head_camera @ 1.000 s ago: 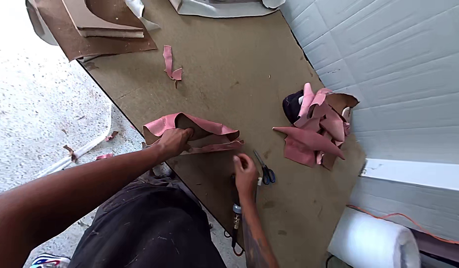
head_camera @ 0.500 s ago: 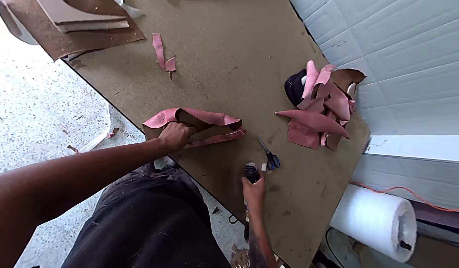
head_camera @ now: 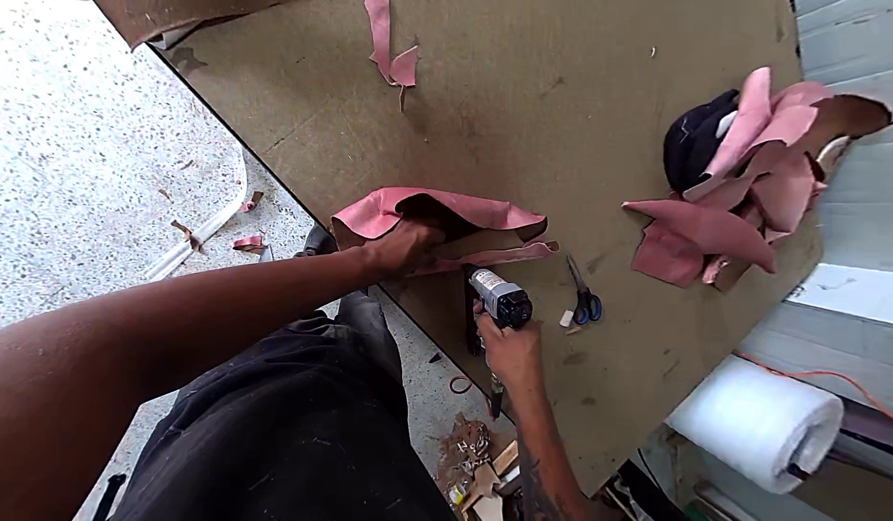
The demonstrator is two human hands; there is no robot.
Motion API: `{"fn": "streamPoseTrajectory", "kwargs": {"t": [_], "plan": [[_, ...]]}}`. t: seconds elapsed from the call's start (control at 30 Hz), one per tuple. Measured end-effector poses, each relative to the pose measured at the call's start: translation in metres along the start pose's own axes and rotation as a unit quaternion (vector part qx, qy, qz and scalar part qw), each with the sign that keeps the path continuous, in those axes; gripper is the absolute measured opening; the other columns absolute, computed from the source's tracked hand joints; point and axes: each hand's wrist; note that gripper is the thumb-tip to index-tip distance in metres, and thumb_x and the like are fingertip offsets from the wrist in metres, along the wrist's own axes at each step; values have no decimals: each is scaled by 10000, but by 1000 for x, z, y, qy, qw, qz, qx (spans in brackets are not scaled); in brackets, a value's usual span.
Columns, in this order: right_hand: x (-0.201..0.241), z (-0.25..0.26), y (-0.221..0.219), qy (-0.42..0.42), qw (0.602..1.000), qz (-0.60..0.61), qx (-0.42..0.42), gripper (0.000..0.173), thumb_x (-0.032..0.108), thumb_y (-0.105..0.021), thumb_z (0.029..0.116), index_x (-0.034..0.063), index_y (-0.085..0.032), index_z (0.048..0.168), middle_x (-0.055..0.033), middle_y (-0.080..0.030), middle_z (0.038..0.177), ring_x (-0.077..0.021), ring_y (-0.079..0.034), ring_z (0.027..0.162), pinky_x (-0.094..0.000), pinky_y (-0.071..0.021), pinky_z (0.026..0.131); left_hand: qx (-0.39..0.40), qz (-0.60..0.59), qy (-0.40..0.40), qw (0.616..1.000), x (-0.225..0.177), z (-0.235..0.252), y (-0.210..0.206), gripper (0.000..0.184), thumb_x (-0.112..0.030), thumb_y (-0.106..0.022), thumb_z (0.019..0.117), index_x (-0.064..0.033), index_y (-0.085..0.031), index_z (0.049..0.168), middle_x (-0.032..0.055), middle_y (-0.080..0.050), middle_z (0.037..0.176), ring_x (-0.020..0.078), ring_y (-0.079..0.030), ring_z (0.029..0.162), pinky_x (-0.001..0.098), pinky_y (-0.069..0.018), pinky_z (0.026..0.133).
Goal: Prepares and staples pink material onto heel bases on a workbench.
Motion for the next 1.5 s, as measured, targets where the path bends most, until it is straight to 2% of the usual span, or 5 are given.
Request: {"fn": "streamPoseTrajectory", "kwargs": {"t": [0.47,1.07,1.17,1.37,1.5], "plan": [[27,-36,-41,-33,998,18,41,148,247,-726,887,254,-753,1032,50,-687,740,-113,-641,587,-383,-571,541,32,5,24,999,-4,2,3,300,-390,-688,971,-91,-688,937,77,-672,969,237,-661,921,485,-548,870],[38,-65,-74,-27,999,32,22,288,310,-750,890,207,-711,1156,15,-727,917,-118,-704,815,-438,-613,747,76,8,70,995,-15,9,14,330,-424,-736,933,-98,-695,971,83,-686,898,258,-679,867,536,-568,817],[35,-63,-73,-32,998,44,21,205,325,-724,895,229,-732,1076,41,-706,836,-104,-682,728,-413,-608,685,81,25,75,994,-13,9,21,314,-432,-712,946,-119,-700,969,71,-693,874,256,-683,865,544,-566,817],[-38,-84,-29,-67,986,90,-127,312,239,-738,887,48,-686,1127,-35,-720,854,-144,-712,755,-430,-631,726,64,78,-10,995,-16,-2,72,264,-446,-703,946,-206,-726,1054,-20,-702,1001,153,-675,986,453,-577,906],[-126,-71,5,-122,968,-13,-218,545,208,-777,868,7,-570,1331,-190,-648,1187,-304,-672,1041,-546,-574,897,30,227,-106,968,-8,-53,96,511,-590,-803,771,-207,-720,1099,0,-634,1209,230,-551,1251,461,-478,1077]]}}
Point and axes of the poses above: each hand's wrist, its own z-axis towards the middle knuckle, its own y-axis out of the back of the hand, x = y × z
